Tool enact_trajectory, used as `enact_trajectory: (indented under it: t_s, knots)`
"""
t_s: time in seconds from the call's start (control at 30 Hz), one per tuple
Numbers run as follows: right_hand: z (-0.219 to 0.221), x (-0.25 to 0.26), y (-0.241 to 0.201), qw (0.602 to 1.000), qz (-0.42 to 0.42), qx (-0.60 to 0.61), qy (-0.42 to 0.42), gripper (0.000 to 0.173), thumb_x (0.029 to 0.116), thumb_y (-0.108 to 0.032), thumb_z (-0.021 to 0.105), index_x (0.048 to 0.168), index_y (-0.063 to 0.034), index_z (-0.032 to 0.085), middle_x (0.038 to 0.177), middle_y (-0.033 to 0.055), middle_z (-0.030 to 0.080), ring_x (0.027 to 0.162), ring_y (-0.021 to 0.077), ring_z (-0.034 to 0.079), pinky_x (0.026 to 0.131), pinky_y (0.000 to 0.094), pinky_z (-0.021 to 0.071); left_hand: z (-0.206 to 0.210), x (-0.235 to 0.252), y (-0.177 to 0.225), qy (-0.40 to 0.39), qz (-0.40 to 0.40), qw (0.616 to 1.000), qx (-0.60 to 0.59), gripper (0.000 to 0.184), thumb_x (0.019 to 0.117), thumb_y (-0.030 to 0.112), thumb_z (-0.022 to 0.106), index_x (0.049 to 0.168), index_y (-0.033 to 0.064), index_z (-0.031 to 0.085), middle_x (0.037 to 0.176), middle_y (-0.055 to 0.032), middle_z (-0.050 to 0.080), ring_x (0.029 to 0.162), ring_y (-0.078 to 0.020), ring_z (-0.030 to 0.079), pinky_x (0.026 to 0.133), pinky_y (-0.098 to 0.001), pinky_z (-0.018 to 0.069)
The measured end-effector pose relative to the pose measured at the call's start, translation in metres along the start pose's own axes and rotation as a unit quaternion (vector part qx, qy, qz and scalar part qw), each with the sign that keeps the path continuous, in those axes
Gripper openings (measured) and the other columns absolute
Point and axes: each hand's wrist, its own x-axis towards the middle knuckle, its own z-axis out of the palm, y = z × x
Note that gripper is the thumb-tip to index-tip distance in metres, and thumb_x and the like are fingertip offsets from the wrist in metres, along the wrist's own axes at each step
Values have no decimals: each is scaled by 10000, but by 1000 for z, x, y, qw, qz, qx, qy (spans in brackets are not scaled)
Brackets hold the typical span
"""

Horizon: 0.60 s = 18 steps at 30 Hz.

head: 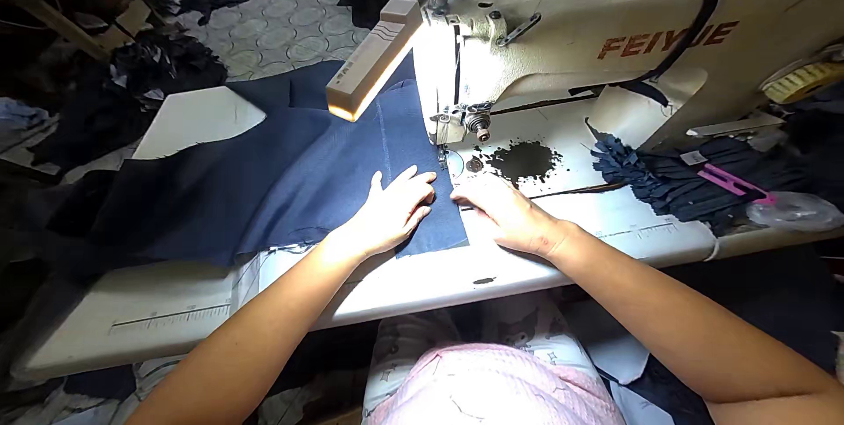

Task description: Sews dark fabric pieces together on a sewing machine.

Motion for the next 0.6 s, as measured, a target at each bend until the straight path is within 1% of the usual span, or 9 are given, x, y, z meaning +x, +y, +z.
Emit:
enact_trajectory:
  t_s: [0.07, 0.1, 0.13, 0.17, 0.23, 0.3, 0.37, 0.5, 0.6]
  knots:
    - [1, -1, 4, 999, -24, -27, -21, 404, 874, -51, 529, 1187, -148, 765, 1250, 76, 701, 1308, 357, 542, 1129, 572, 371, 3, -2, 5, -3, 6, 1000, -9, 315, 1064, 288, 451, 1217, 111, 661, 1524, -29, 537, 1528, -317, 333, 1100, -814, 169]
    - [1, -1, 6, 999, -39, -28, -20, 404, 872, -45, 529, 1167, -157, 780, 1291, 58, 691, 1352, 357, 510, 1157, 582, 337, 5, -5, 6, 10, 15, 1000, -20, 328, 1056, 298, 463, 1240, 122, 669, 1501, -24, 562, 1516, -301, 362, 1117, -803, 169]
    - [1, -1, 9, 998, -55, -24, -16, 396, 869, -33, 529, 1144, -149, 790, 1295, 44, 698, 1359, 346, 512, 1157, 569, 341, 8, -7, 4, 25, 27, 999, -35, 348, 1046, 312, 474, 1262, 133, 680, 1473, -22, 590, 1502, -292, 391, 1126, -798, 164]
    - [1, -2, 12, 997, -70, -9, -11, 393, 859, -9, 531, 1128, -127, 793, 1274, 41, 716, 1341, 330, 539, 1145, 538, 370, 9, -10, 1, 33, 37, 998, -50, 365, 1039, 330, 483, 1286, 152, 685, 1454, -15, 608, 1493, -283, 407, 1134, -795, 152]
    - [1, -2, 19, 996, -82, 33, -9, 408, 848, 35, 518, 1125, -85, 793, 1233, 63, 741, 1271, 305, 607, 1099, 469, 442, 10, -13, -4, 31, 48, 996, -69, 393, 1039, 362, 492, 1334, 191, 686, 1449, -4, 618, 1491, -279, 411, 1147, -790, 129]
    - [1, -1, 23, 995, -80, 51, -10, 413, 847, 19, 508, 1115, -94, 802, 1214, 59, 751, 1224, 286, 634, 1058, 448, 462, 10, -13, -6, 24, 51, 996, -73, 388, 1045, 371, 490, 1323, 204, 702, 1455, -6, 616, 1496, -282, 403, 1147, -791, 119]
    - [0, 1, 24, 996, -73, 56, -12, 403, 848, 6, 515, 1106, -98, 807, 1208, 56, 754, 1221, 285, 636, 1053, 456, 461, 9, -10, -8, 21, 54, 996, -72, 380, 1046, 362, 487, 1306, 201, 714, 1462, -8, 610, 1499, -280, 398, 1143, -796, 111]
    - [-2, 9, 28, 997, -58, 43, -28, 384, 862, -26, 523, 1118, -89, 802, 1230, 62, 746, 1234, 295, 630, 1053, 496, 455, 5, -2, -11, 15, 49, 996, -68, 388, 1045, 349, 481, 1320, 190, 704, 1483, -16, 591, 1499, -290, 397, 1140, -798, 105]
    - [-3, 17, 29, 998, -47, 31, -40, 371, 872, -7, 539, 1126, -82, 798, 1239, 69, 740, 1210, 298, 638, 1050, 508, 453, 1, 5, -17, 4, 48, 996, -71, 389, 1047, 338, 486, 1340, 189, 692, 1503, -20, 573, 1509, -298, 379, 1141, -798, 86]
